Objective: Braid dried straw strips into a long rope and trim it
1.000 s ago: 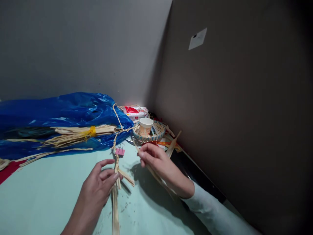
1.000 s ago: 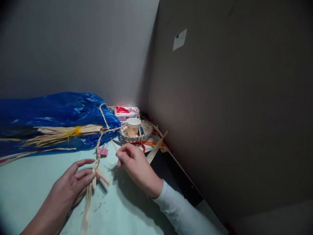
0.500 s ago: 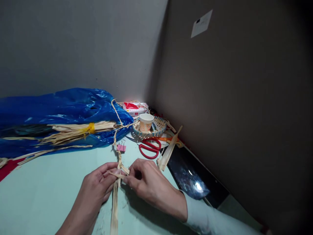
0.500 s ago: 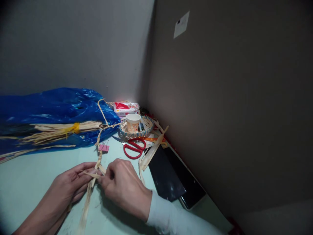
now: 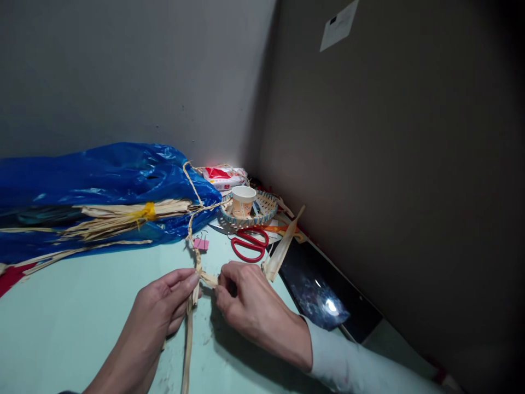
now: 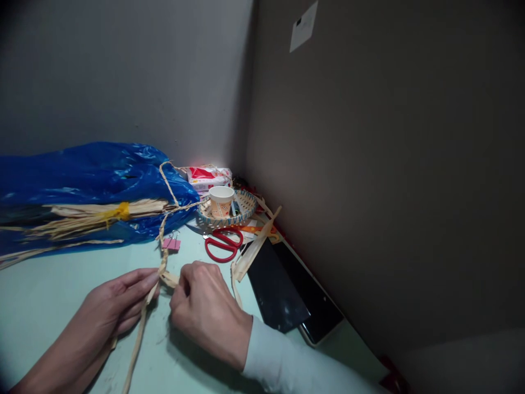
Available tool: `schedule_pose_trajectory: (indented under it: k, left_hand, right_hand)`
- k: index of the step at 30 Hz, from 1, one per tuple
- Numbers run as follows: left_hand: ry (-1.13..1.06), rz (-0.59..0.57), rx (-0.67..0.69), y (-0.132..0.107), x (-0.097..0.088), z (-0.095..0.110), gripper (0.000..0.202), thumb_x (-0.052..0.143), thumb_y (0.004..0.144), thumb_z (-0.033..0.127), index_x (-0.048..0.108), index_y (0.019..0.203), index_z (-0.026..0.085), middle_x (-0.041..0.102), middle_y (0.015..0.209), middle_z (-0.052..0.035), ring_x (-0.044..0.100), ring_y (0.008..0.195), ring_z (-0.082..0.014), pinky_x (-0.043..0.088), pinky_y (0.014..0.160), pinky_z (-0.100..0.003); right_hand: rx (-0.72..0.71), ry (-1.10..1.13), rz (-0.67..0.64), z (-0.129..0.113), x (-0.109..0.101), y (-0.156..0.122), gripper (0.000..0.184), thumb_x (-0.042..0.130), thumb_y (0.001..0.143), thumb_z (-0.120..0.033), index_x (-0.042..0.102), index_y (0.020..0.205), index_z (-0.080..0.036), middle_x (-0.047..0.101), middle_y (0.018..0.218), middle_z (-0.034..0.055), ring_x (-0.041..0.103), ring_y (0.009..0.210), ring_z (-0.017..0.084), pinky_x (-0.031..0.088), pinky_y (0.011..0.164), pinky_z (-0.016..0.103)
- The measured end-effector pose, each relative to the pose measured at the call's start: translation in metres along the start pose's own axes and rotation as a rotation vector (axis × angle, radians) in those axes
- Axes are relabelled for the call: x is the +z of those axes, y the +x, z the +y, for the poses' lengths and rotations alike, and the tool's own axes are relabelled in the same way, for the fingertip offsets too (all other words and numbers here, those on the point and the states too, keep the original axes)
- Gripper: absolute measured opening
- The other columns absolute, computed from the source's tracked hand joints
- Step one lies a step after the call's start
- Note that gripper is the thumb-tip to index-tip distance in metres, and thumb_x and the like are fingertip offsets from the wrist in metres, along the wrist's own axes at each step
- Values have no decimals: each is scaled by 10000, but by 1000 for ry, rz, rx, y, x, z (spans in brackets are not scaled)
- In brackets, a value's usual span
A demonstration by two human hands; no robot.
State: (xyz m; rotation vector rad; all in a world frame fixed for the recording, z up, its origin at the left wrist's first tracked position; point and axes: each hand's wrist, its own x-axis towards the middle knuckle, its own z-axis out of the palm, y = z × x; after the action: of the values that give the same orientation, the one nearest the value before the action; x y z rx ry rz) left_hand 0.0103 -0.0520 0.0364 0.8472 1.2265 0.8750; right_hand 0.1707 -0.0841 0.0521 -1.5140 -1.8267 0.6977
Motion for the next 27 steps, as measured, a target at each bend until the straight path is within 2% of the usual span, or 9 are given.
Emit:
schedule_pose_trajectory:
  k: [6,11,14,16,19,21,23,24,27]
  left_hand:
    - [19,-26,-6,7,-5,-4,413,877,548,286,718,904,151,560,541,67,348,400,-17,197,401,-114]
    - [88,-36,-25,7,-2,2,367,881,530,298,738,841,164,539,476,70,328,360,-30,156,385,-147]
    - [116,-48,-31,7,0,7,344,873,544,312,744,826,164,470,408,94,254,325,-22,122,372,-156]
    - [115,-53,-22,9,0,7,339,869,555,333,741,814,157,493,413,84,228,321,-12,112,369,-154]
    - [107,-55,-2,11,0,5,339,866,568,350,732,807,152,557,461,58,241,330,-6,109,371,-150]
    - [121,-50,7,12,0,2,334,863,570,329,730,824,157,572,483,55,275,345,-16,121,376,-150]
    - [136,-44,9,13,0,0,334,861,561,300,731,839,167,581,493,55,336,373,-38,154,380,-152]
    - [136,-45,14,12,0,0,329,859,560,292,731,838,170,586,498,53,367,392,-51,179,384,-155]
    - [149,-47,57,11,1,-1,283,850,567,282,725,792,164,610,517,38,446,459,-79,260,415,-153]
  right_hand:
    - [-18,-23,9,1,1,0,215,514,770,-57,411,621,-172,442,586,-46,357,553,78,204,516,230]
    - [-36,-53,17,4,0,1,226,514,767,-58,395,616,-175,424,585,-49,356,559,81,204,521,241]
    - [-46,-61,12,5,0,2,229,512,751,-53,381,611,-179,405,576,-52,349,553,84,198,518,249]
    - [-48,-62,8,6,1,2,224,509,744,-52,379,614,-181,406,575,-53,352,548,84,200,518,250]
    - [-45,-65,-1,6,0,1,171,506,752,-58,426,672,-186,444,595,-50,382,553,90,214,520,244]
    - [-43,-65,-2,6,-2,0,122,512,776,-76,504,830,-184,507,649,-40,431,586,104,236,533,239]
    - [-36,-79,-17,5,-5,-2,183,510,813,-107,535,983,-170,564,705,-10,480,647,129,260,557,241]
    - [-33,-95,-36,4,-6,-2,168,500,831,-122,553,985,-164,580,713,6,495,672,142,267,565,245]
    - [-31,-163,-95,2,-8,-3,152,456,856,-134,594,800,-164,595,681,42,503,679,156,264,565,260]
